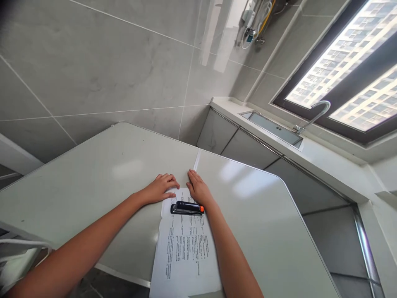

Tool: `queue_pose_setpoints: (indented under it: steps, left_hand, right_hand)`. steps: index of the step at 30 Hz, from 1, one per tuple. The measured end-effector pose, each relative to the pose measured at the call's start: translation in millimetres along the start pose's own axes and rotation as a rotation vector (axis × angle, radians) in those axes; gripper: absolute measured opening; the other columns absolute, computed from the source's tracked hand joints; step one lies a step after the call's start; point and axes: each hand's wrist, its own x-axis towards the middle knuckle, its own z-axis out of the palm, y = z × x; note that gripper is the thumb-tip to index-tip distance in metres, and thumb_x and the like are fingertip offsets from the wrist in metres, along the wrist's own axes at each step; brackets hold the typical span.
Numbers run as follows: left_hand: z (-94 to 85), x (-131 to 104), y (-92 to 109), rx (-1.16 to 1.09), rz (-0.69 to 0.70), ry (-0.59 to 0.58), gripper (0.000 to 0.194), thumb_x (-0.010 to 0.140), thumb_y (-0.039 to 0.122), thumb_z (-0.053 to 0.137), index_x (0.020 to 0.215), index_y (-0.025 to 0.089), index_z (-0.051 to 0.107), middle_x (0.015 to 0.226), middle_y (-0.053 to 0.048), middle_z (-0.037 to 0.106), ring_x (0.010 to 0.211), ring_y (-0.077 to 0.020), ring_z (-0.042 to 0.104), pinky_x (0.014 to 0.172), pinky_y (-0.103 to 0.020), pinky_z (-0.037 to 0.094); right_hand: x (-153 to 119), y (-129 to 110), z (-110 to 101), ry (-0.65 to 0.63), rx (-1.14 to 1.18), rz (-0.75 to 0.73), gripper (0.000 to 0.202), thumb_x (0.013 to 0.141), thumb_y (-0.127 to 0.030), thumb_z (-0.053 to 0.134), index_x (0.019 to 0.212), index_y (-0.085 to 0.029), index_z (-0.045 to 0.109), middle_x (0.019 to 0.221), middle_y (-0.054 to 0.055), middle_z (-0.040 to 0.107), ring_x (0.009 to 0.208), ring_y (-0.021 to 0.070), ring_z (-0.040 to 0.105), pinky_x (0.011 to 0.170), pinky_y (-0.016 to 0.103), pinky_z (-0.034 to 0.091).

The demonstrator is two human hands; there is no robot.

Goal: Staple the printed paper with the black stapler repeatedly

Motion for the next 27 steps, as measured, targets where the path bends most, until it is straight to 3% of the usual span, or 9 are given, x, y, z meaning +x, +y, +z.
queue_pose_setpoints:
  steps: [6, 10, 12, 15, 19, 23, 27]
  left_hand:
    - [-9.1, -3.4, -21.0, 0.014, -0.109, 0.05, 0.02, 0.093, 0.026, 0.069, 0.111, 0.034, 0.075, 0.121, -0.005, 0.06, 0.116, -0.0256, 0.054, 0.097, -0.042, 0.034]
    - [-19.8, -9.9, -43.5, 0.012, -0.151, 0.067, 0.024, 0.092, 0.018, 0.068, 0.104, 0.035, 0.079, 0.119, -0.004, 0.062, 0.112, -0.0245, 0.056, 0.094, -0.041, 0.034]
    - [-24.3, -13.5, -55.6, 0.003, -0.173, 0.094, 0.027, 0.093, 0.016, 0.065, 0.103, 0.035, 0.081, 0.117, -0.004, 0.063, 0.111, -0.0239, 0.056, 0.094, -0.041, 0.035]
    - [-27.3, -17.3, -68.3, -0.007, -0.172, 0.121, 0.029, 0.098, 0.017, 0.058, 0.106, 0.034, 0.08, 0.116, -0.004, 0.064, 0.111, -0.0236, 0.057, 0.094, -0.04, 0.035]
    - [-27.0, -18.6, -74.3, -0.024, -0.136, 0.128, 0.019, 0.093, 0.032, 0.07, 0.11, 0.035, 0.078, 0.118, -0.004, 0.063, 0.117, -0.0257, 0.056, 0.097, -0.041, 0.034]
    - [-27.5, -17.7, -76.7, -0.052, -0.155, 0.151, 0.017, 0.09, 0.03, 0.072, 0.105, 0.036, 0.079, 0.116, -0.002, 0.063, 0.116, -0.0251, 0.056, 0.098, -0.041, 0.033]
    - [-28.7, -18.2, -77.6, -0.063, -0.172, 0.193, 0.01, 0.09, 0.028, 0.071, 0.099, 0.028, 0.075, 0.115, -0.003, 0.064, 0.115, -0.0253, 0.058, 0.097, -0.042, 0.034]
  right_hand:
    - [-4.4, 1.8, -17.7, 0.211, 0.042, 0.01, 0.035, 0.102, -0.028, 0.045, 0.125, -0.024, 0.071, 0.135, 0.008, 0.069, 0.128, 0.0241, 0.061, 0.114, 0.047, 0.047]
    - [2.2, 9.9, -19.5, 0.374, -0.05, 0.181, 0.032, 0.093, -0.033, 0.056, 0.117, -0.023, 0.075, 0.12, 0.011, 0.069, 0.111, 0.0268, 0.063, 0.095, 0.045, 0.055]
    - [10.2, 12.5, -17.0, 0.346, -0.088, 0.245, 0.034, 0.09, -0.033, 0.058, 0.116, -0.021, 0.076, 0.117, 0.012, 0.068, 0.103, 0.0264, 0.063, 0.091, 0.044, 0.055]
    - [24.2, 13.0, -15.9, 0.3, -0.086, 0.276, 0.029, 0.088, -0.026, 0.052, 0.097, -0.019, 0.079, 0.101, 0.011, 0.071, 0.089, 0.0236, 0.064, 0.087, 0.04, 0.053]
    - [51.8, 1.6, -12.5, 0.317, -0.083, 0.307, 0.03, 0.086, -0.02, 0.048, 0.09, -0.018, 0.078, 0.093, 0.01, 0.074, 0.084, 0.0229, 0.066, 0.085, 0.037, 0.051]
    - [99.4, -26.4, 12.4, 0.218, -0.051, 0.273, 0.023, 0.086, -0.02, 0.057, 0.098, -0.02, 0.077, 0.09, 0.005, 0.076, 0.079, 0.0186, 0.065, 0.085, 0.032, 0.051]
    - [146.4, -53.6, 42.0, 0.084, -0.029, 0.215, 0.013, 0.093, -0.021, 0.064, 0.097, -0.017, 0.076, 0.096, 0.005, 0.075, 0.086, 0.017, 0.066, 0.09, 0.034, 0.053]
